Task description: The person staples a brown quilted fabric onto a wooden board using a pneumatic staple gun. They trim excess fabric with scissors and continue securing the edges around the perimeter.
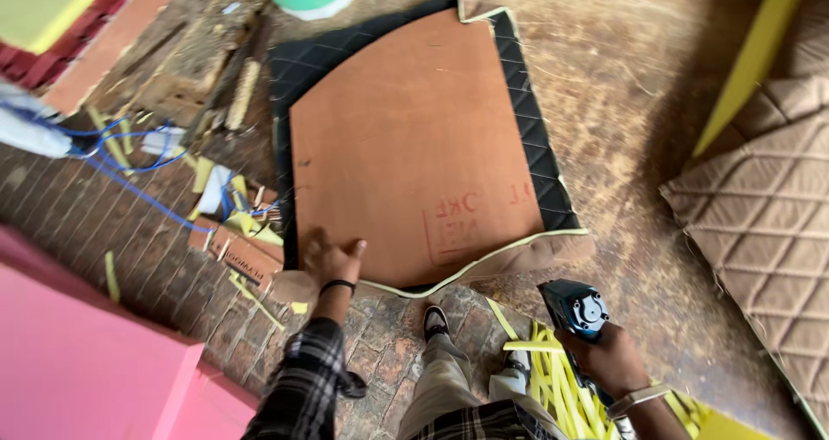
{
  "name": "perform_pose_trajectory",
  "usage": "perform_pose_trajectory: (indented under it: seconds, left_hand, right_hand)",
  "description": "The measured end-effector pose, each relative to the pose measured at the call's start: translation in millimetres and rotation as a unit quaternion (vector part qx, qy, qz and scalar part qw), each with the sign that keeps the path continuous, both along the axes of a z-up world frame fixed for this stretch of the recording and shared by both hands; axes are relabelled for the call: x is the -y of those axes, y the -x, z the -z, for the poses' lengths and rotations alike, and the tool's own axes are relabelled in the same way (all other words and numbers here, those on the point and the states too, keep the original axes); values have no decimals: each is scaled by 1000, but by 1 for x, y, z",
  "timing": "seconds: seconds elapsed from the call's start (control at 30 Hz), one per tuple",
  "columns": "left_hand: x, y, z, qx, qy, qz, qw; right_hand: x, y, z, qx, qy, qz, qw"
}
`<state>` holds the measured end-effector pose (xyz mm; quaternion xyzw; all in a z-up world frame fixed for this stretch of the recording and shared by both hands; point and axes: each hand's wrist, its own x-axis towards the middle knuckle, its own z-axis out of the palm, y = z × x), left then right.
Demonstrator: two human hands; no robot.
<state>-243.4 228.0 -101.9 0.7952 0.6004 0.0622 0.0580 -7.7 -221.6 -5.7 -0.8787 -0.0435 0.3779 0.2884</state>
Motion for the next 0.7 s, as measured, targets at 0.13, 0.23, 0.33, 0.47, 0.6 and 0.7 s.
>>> perform_pose_trajectory:
  seconds: [0.13,0.23,0.33,0.47,0.6,0.7]
  left_hand:
    - [58,3,-12,-20,36,19,999]
    - [110,-2,-60,-55,143,22,988]
    - [185,-16,-110,-107,191,113,969]
    - [242,-34,-132,-3,364,277,889]
    - [184,-7,-82,293,507,284,759]
    - [93,31,-22,373,367,144,840]
  right_hand:
    - [-8,-11,-29,-4,-14,-72,997]
    - [-26,-16,-50,-16,-80,-96,992]
    - [-34,-17,-63,35,-88,-162,982]
    - [-67,-20,-56,96,-82,-219,967]
    - [-113,-9,-38,167,-108,-275,941]
    - [-163,0,-22,262,-128,-314,903]
